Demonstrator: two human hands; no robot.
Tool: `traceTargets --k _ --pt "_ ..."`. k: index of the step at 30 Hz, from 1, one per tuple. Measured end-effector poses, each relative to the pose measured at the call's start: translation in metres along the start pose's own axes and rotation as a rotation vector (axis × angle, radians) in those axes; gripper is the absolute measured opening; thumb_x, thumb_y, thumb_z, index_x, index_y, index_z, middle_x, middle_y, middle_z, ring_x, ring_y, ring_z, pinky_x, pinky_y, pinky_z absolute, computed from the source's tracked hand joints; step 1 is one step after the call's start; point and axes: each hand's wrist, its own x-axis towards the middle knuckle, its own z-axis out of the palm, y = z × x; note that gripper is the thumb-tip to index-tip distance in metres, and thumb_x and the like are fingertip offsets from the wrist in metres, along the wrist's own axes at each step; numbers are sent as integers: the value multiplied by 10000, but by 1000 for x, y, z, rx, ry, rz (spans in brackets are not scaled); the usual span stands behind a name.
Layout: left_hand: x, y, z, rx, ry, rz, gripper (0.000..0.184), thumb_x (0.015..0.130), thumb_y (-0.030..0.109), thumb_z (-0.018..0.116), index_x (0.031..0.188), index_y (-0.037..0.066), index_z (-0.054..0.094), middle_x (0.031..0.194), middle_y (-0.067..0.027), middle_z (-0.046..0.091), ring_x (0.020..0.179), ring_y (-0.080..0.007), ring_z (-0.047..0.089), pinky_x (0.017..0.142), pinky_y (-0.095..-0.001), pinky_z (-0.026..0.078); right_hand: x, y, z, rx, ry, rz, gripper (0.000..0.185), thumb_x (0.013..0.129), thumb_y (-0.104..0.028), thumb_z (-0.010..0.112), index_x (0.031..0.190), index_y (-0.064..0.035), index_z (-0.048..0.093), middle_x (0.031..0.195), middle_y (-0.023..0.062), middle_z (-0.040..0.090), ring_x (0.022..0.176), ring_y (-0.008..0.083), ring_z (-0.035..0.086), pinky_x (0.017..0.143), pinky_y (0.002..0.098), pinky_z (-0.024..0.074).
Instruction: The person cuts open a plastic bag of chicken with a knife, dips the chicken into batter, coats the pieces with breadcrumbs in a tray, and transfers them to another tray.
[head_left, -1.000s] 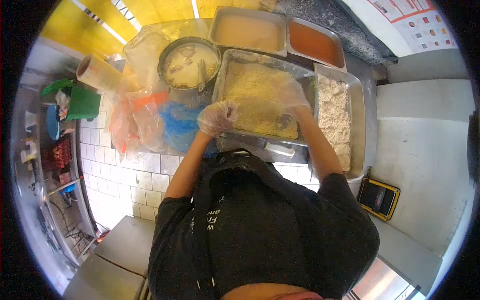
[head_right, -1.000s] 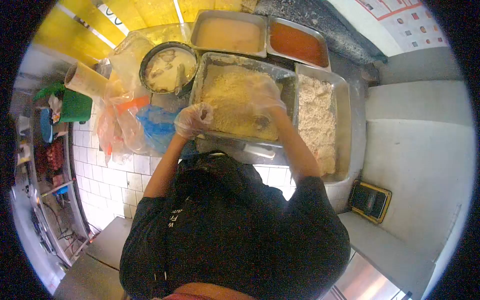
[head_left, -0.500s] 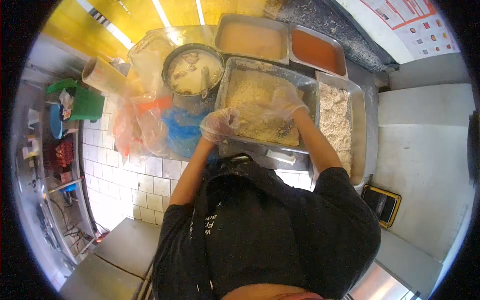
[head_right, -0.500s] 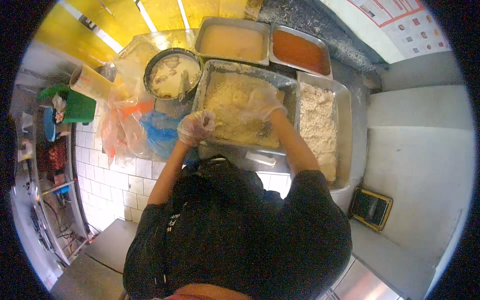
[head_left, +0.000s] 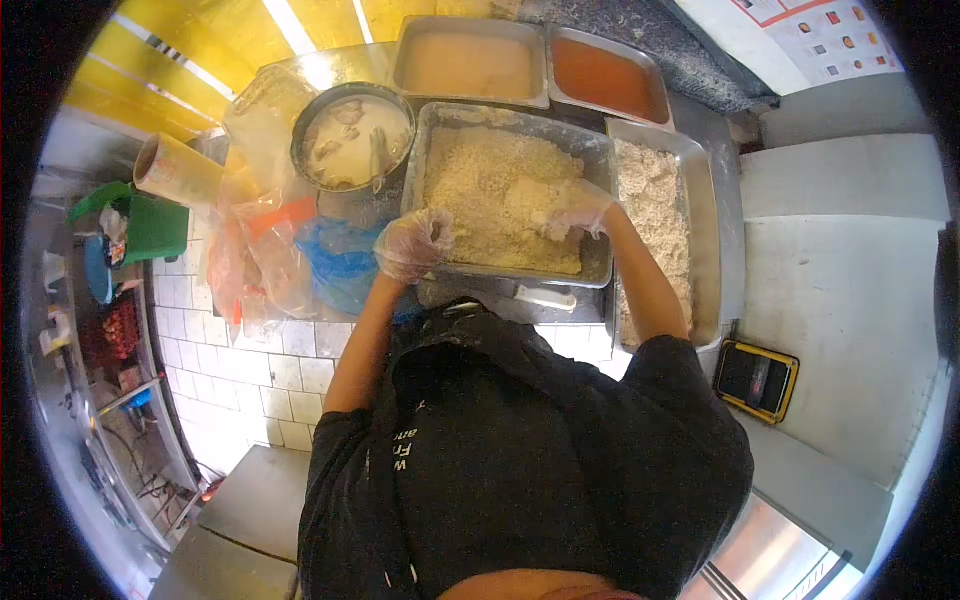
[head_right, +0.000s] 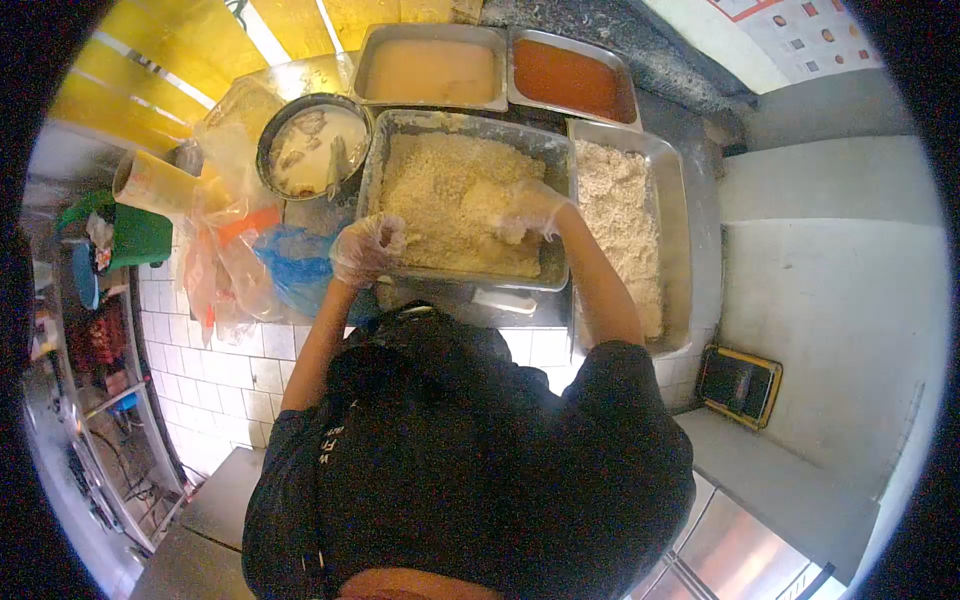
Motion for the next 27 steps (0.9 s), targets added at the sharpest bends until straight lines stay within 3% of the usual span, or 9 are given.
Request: traceTargets --k 3,6,9,12,15,18,21,24,27 --pt "-1 1 -1 11 -87 -71 121 807 223 697 851 118 657 736 -116 659 678 -319 652 644 -421 516 -9 -42 -16 -240 -140 212 455 789 -390 735 1017 2 703 929 196 732 784 308 668 740 392 538" --pt "-1 0 2 76 52 112 82 814 184 707 861 125 675 782 -104 695 708 -287 692 652 -384 549 -1 10 14 -349 -182 148 516 793 -399 727 1097 14 673 1018 216 719 890 331 677 773 390 539" --pt "2 2 -4 60 25 80 102 811 207 690 860 124 658 745 -111 672 684 -308 661 638 -405 521 -3 12 7 -601 60 -104 536 834 -442 701 1103 22 683 1033 238 713 958 345 679 826 393 532" --pt "-1 -1 1 -55 -47 21 95 819 216 691 852 132 661 754 -110 679 701 -317 670 646 -408 530 -34 -76 -2 -121 123 224 551 889 -493 653 1160 -15 691 1065 246 709 1017 366 671 886 390 513" --pt "-2 0 3 89 75 44 87 817 215 692 833 134 661 749 -101 678 701 -304 675 651 -402 531 -32 -57 28 -217 44 228 284 883 -301 649 1112 -153 726 1094 147 693 964 331 693 840 405 563" --pt "1 1 -2 70 58 92 93 817 223 691 819 135 661 742 -88 677 686 -290 675 642 -395 528 -20 -33 58 -108 208 566 286 897 -359 631 1085 -176 745 1094 124 718 959 334 707 812 415 577" --pt "-2 0 -3 -52 -87 -4 81 818 214 691 819 138 663 745 -81 680 678 -282 675 639 -389 529 -30 -67 59 85 239 561 400 901 -489 608 1064 -153 753 1044 139 740 918 347 719 780 428 579" --pt "0 4 -3 -4 -45 6 72 821 203 688 821 135 664 750 -82 684 685 -279 675 645 -383 528 -11 -12 77 -678 48 244 568 879 -604 602 1002 -71 755 979 175 744 898 347 726 774 432 570" --pt "-1 3 -3 -21 -15 13 70 815 198 691 825 133 669 761 -86 688 699 -274 677 656 -376 528 -14 4 77 -712 176 399 630 844 -642 631 981 -38 751 1001 221 729 926 345 724 751 436 559"
